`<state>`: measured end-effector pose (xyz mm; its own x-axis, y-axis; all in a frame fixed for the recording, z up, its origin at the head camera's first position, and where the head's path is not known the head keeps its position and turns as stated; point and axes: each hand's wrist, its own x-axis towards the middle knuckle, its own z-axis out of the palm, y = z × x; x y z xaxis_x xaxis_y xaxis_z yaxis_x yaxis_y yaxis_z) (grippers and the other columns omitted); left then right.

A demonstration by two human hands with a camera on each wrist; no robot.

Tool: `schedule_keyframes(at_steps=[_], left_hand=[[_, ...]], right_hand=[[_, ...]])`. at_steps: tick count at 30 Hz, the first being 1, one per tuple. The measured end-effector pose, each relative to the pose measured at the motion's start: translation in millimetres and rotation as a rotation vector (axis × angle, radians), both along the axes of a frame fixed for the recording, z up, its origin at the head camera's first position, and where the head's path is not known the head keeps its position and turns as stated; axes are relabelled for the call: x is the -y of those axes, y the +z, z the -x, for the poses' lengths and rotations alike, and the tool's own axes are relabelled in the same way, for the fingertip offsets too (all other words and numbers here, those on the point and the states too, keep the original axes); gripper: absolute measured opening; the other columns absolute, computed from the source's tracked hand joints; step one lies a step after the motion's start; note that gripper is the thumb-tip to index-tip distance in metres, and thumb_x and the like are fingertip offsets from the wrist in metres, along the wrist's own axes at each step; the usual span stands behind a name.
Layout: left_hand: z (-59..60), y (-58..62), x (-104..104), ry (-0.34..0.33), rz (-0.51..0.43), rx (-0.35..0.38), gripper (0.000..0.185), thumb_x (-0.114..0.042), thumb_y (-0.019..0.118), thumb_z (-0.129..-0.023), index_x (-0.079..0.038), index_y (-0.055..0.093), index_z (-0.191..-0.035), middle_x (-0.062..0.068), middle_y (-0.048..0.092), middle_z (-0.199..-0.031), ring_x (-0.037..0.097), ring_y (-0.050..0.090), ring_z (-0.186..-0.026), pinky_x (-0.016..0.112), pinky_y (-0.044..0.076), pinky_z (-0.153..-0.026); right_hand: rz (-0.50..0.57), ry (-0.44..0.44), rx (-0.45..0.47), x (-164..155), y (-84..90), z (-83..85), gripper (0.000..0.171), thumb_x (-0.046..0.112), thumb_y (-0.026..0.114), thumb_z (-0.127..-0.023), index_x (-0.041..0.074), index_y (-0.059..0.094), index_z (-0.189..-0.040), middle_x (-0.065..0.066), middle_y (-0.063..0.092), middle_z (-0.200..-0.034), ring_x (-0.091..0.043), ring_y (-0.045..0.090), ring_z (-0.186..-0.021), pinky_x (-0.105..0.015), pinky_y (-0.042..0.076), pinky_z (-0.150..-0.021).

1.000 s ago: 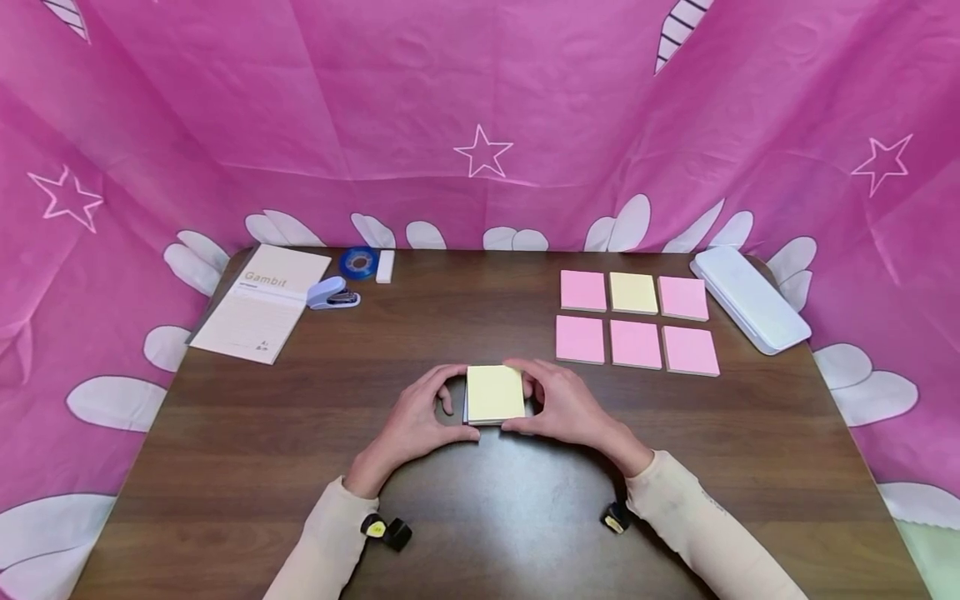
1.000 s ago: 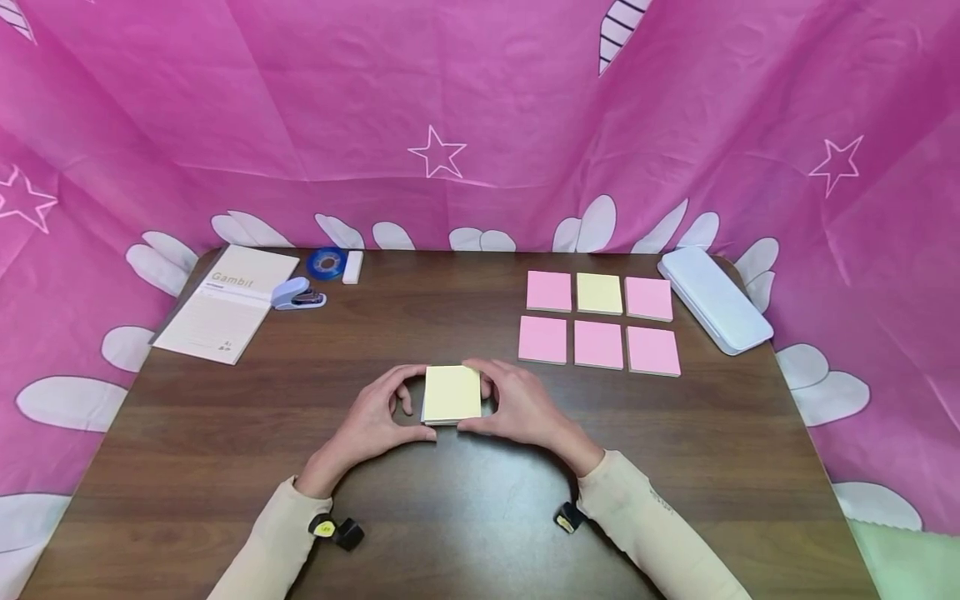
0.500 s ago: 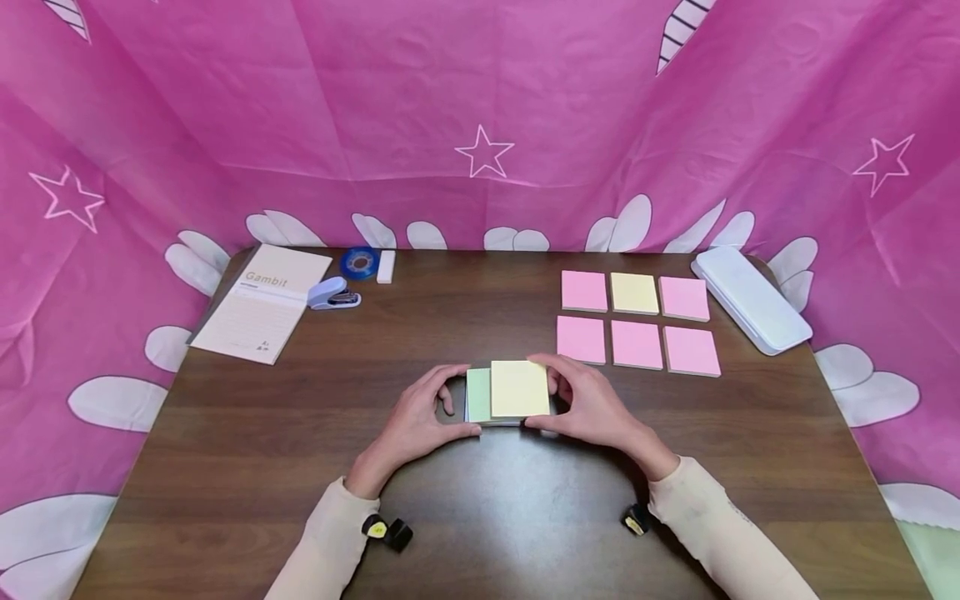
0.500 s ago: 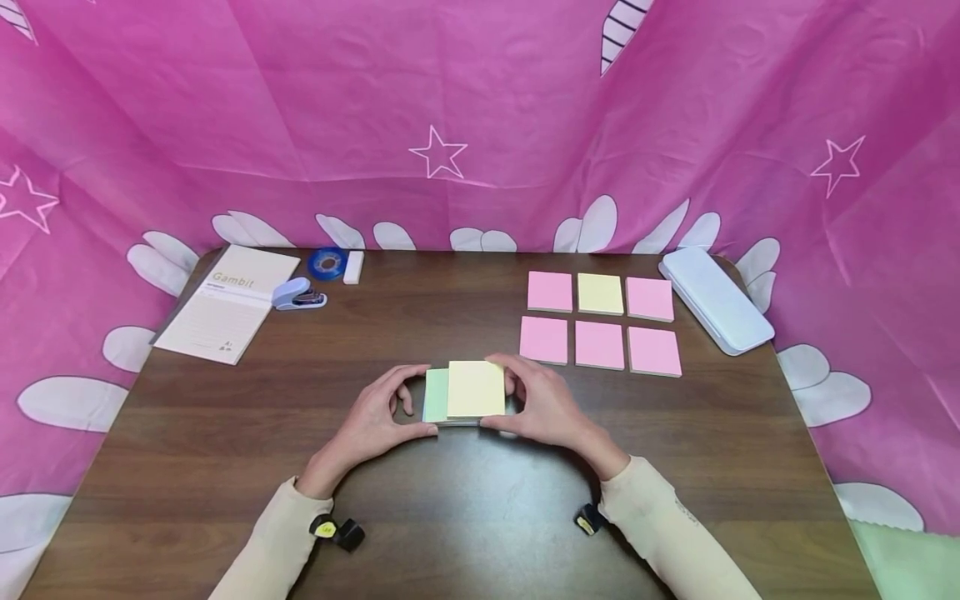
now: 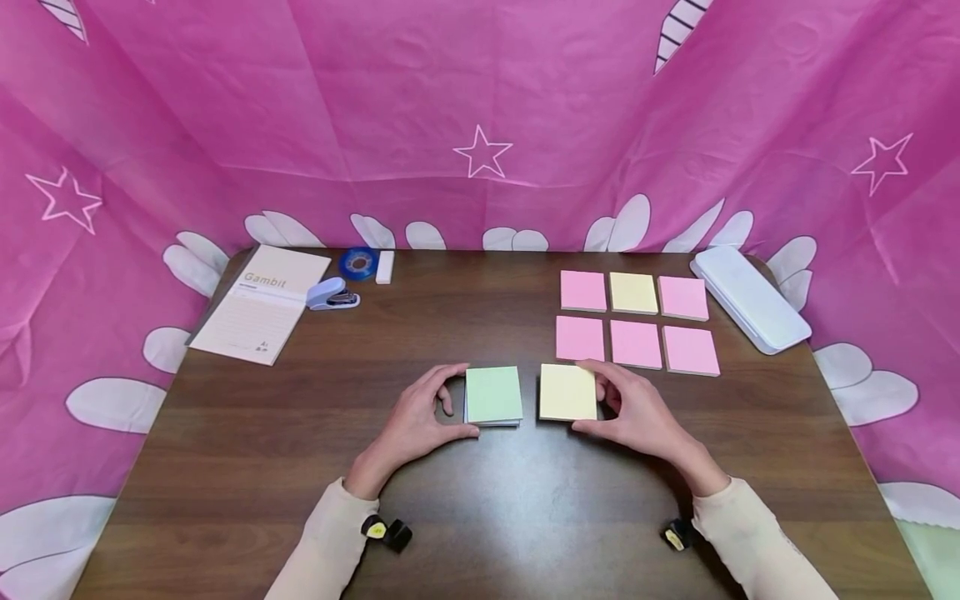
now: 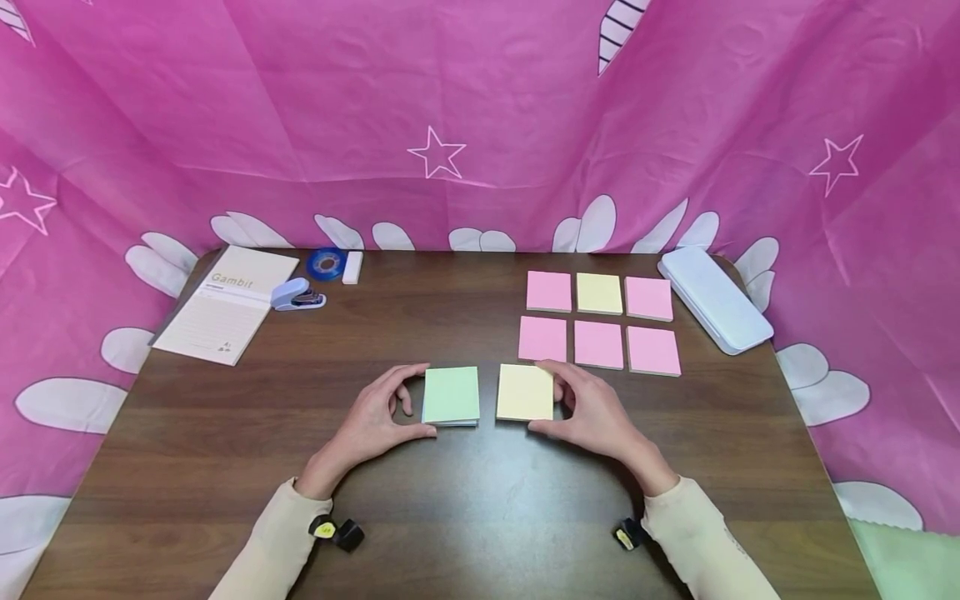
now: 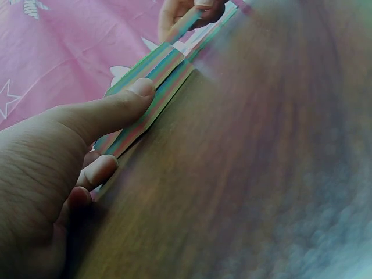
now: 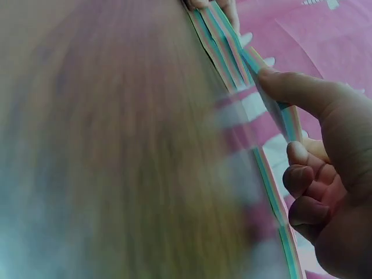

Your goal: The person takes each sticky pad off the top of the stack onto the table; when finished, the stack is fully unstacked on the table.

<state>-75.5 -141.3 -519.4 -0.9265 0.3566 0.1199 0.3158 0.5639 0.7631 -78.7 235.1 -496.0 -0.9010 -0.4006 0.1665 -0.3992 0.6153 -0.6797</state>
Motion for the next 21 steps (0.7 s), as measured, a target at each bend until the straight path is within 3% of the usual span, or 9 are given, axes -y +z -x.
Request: schedule_keyframes(at_steps=[10, 15, 21], left_hand=[[-0.6, -0.2, 0.9, -0.002, -0.002, -0.005, 0.099, -0.029, 0.107, -0.074, -0.015, 0.058, -0.158, 0.0, 0.065, -0.127, 0.007, 0.057, -0.082, 0.034, 0.047, -0.085], [-0.4, -0.9, 0.7, -0.01, -0.013, -0.01, 0.104, -0.027, 0.108, -0.073, -0.013, 0.055, -0.161, 0.002, 0.065, -0.141, 0.005, 0.058, -0.081, 0.037, 0.049, -0.091], [-0.8, -0.5, 0.7, -0.011, -0.011, -0.01, 0.104, -0.027, 0.108, -0.074, -0.012, 0.055, -0.162, 0.002, 0.065, -0.143, 0.005, 0.058, -0.081, 0.037, 0.049, -0.091]], right_hand=[[-0.165, -0.021, -0.013, -14.6, -5.4, -1.7, 0.088, 0.031, 0.105, -0.076, 0.006, 0.064, -0.149, 0.004, 0.058, -0.095, -0.011, 0.05, -0.078, -0.028, 0.04, -0.066], [-0.165, -0.026, -0.004, -16.0, -5.9, -0.7, 0.086, 0.03, 0.106, -0.075, 0.007, 0.065, -0.148, 0.003, 0.059, -0.096, -0.012, 0.05, -0.077, -0.028, 0.041, -0.066], [-0.162, -0.026, 0.007, -16.0, -5.9, 0.0, 0.078, 0.027, 0.105, -0.078, 0.006, 0.068, -0.143, 0.003, 0.06, -0.096, -0.012, 0.05, -0.077, -0.028, 0.041, -0.067]])
